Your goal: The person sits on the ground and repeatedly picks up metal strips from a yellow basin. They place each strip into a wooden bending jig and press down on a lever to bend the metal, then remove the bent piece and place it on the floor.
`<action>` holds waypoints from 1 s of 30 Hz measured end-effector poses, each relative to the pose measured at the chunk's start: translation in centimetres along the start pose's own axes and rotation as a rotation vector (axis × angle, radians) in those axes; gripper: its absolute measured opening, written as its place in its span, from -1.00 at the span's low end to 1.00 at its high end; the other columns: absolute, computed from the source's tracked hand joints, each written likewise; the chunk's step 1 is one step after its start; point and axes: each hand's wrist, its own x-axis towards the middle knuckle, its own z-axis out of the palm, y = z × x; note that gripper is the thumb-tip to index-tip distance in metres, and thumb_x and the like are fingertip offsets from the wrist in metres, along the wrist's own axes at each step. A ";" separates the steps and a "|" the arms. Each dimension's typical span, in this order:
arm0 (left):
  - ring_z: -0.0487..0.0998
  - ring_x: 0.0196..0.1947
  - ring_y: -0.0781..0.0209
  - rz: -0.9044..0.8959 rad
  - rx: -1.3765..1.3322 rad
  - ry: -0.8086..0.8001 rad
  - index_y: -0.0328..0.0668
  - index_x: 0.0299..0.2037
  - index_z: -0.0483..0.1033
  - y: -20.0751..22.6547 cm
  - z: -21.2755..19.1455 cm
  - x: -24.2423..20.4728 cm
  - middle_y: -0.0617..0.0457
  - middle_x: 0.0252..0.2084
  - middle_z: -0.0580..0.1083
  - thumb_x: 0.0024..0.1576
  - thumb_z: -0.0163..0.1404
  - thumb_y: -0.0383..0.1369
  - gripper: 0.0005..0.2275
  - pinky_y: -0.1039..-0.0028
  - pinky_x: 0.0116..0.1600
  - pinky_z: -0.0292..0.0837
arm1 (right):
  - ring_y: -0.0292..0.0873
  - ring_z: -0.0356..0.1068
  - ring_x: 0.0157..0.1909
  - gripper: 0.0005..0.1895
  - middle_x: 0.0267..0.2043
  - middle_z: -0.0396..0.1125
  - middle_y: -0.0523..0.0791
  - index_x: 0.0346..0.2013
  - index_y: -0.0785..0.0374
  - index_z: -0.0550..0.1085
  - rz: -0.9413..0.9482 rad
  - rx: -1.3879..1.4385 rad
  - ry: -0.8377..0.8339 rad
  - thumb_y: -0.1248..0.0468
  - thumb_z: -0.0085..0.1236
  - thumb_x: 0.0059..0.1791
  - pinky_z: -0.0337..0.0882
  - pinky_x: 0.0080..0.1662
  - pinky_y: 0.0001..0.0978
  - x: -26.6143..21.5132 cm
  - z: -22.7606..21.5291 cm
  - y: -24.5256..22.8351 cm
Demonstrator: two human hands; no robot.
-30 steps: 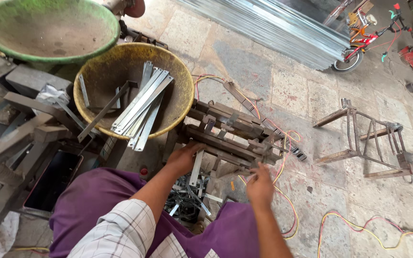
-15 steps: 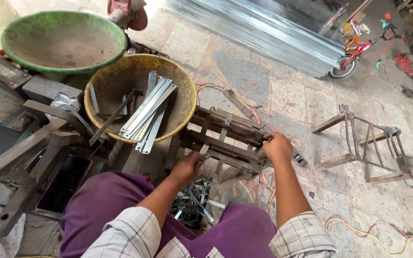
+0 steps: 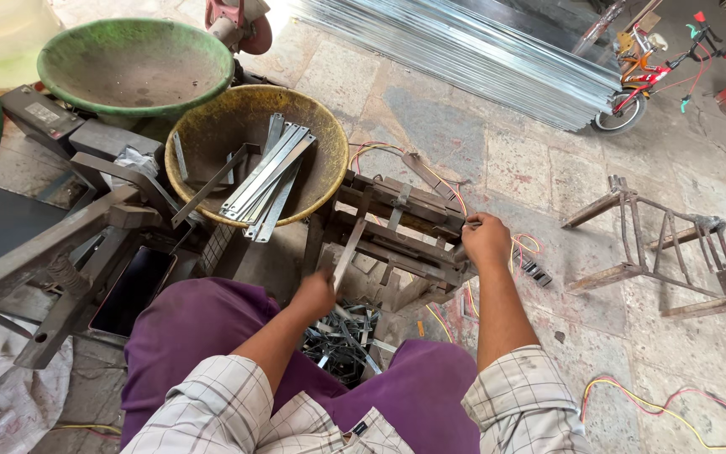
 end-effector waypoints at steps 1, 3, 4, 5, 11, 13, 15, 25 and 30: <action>0.67 -0.40 -0.05 -0.085 -0.041 -0.059 -0.27 0.08 0.51 -0.9 0.6 0.2 -0.19 -0.35 0.60 0.29 -0.09 -0.33 -0.74 0.17 -0.25 0.55 | -0.04 0.56 -0.10 -0.74 -0.18 0.57 -0.10 -0.12 0.07 0.64 0.010 0.003 -0.001 0.18 0.26 -0.10 0.50 -0.02 -0.20 0.0 0.0 0.0; 0.63 -0.52 0.06 -0.256 -0.133 -0.227 -0.28 0.15 0.50 -1.6 0.9 -0.1 -0.19 -0.37 0.61 0.28 -0.08 -0.33 -0.70 0.20 -0.40 0.50 | -0.04 0.57 -0.12 -0.75 -0.19 0.57 -0.11 -0.13 0.06 0.64 0.028 0.009 -0.002 0.19 0.26 -0.10 0.50 -0.03 -0.19 0.0 -0.1 -0.3; 0.60 -0.58 0.12 -0.340 -0.179 -0.310 -0.28 0.18 0.50 -1.3 0.7 -0.4 -0.18 -0.37 0.62 0.28 -0.07 -0.33 -0.68 0.21 -0.48 0.48 | -0.03 0.56 -0.12 -0.75 -0.19 0.56 -0.10 -0.14 0.06 0.64 0.021 0.012 0.009 0.19 0.27 -0.10 0.50 -0.04 -0.19 0.2 -0.1 -0.5; 0.53 -0.63 0.13 -0.357 -0.258 -0.330 -0.31 0.18 0.48 -0.9 0.6 -0.6 -0.18 -0.38 0.61 0.30 -0.10 -0.33 -0.69 0.24 -0.51 0.42 | -0.02 0.56 -0.12 -0.75 -0.19 0.56 -0.10 -0.14 0.06 0.64 0.019 0.013 0.016 0.18 0.28 -0.11 0.50 -0.04 -0.19 0.1 -0.1 -0.5; 0.39 -0.74 0.13 -0.404 -0.485 -0.321 -0.30 0.18 0.43 1.3 -0.1 -0.1 -0.13 -0.39 0.61 0.31 -0.17 -0.35 -0.70 0.29 -0.61 0.32 | -0.03 0.56 -0.15 -0.77 -0.22 0.56 -0.09 -0.16 0.08 0.64 -0.007 0.034 0.036 0.19 0.29 -0.11 0.50 -0.06 -0.20 0.4 0.1 -0.3; 0.42 -0.73 0.15 -0.398 -0.469 -0.288 -0.31 0.15 0.45 1.1 0.0 0.1 -0.13 -0.41 0.60 0.29 -0.14 -0.35 -0.71 0.29 -0.60 0.33 | -0.03 0.56 -0.17 -0.77 -0.23 0.56 -0.08 -0.16 0.10 0.64 -0.021 0.036 0.030 0.19 0.29 -0.10 0.50 -0.07 -0.21 0.3 0.2 0.0; 0.45 -0.72 0.15 -0.315 -0.458 -0.208 -0.36 0.08 0.50 1.2 0.4 0.4 -0.14 -0.42 0.58 0.27 -0.11 -0.36 -0.73 0.29 -0.60 0.35 | -0.06 0.57 -0.20 -0.78 -0.25 0.57 -0.09 -0.16 0.12 0.63 -0.011 0.050 0.001 0.20 0.26 -0.09 0.50 -0.09 -0.22 0.4 0.2 0.0; 0.47 -0.71 0.10 -0.312 -0.377 -0.164 -0.31 -0.03 0.60 4.6 0.0 4.8 -0.11 -0.48 0.52 0.24 -0.05 -0.36 -0.76 0.27 -0.56 0.39 | -0.07 0.56 -0.20 -0.78 -0.25 0.56 -0.11 -0.17 0.13 0.63 0.012 0.028 0.015 0.19 0.26 -0.08 0.48 -0.11 -0.22 -0.3 -0.3 -0.6; 0.39 -0.71 0.13 -0.467 -0.453 -0.168 -0.25 0.02 0.56 6.8 -0.9 6.3 -0.07 -0.42 0.57 0.27 -0.06 -0.30 -0.75 0.26 -0.54 0.33 | -0.10 0.57 -0.21 -0.78 -0.27 0.56 -0.12 -0.17 0.13 0.63 -0.003 0.012 0.014 0.19 0.26 -0.09 0.50 -0.12 -0.25 -0.2 -0.2 -0.4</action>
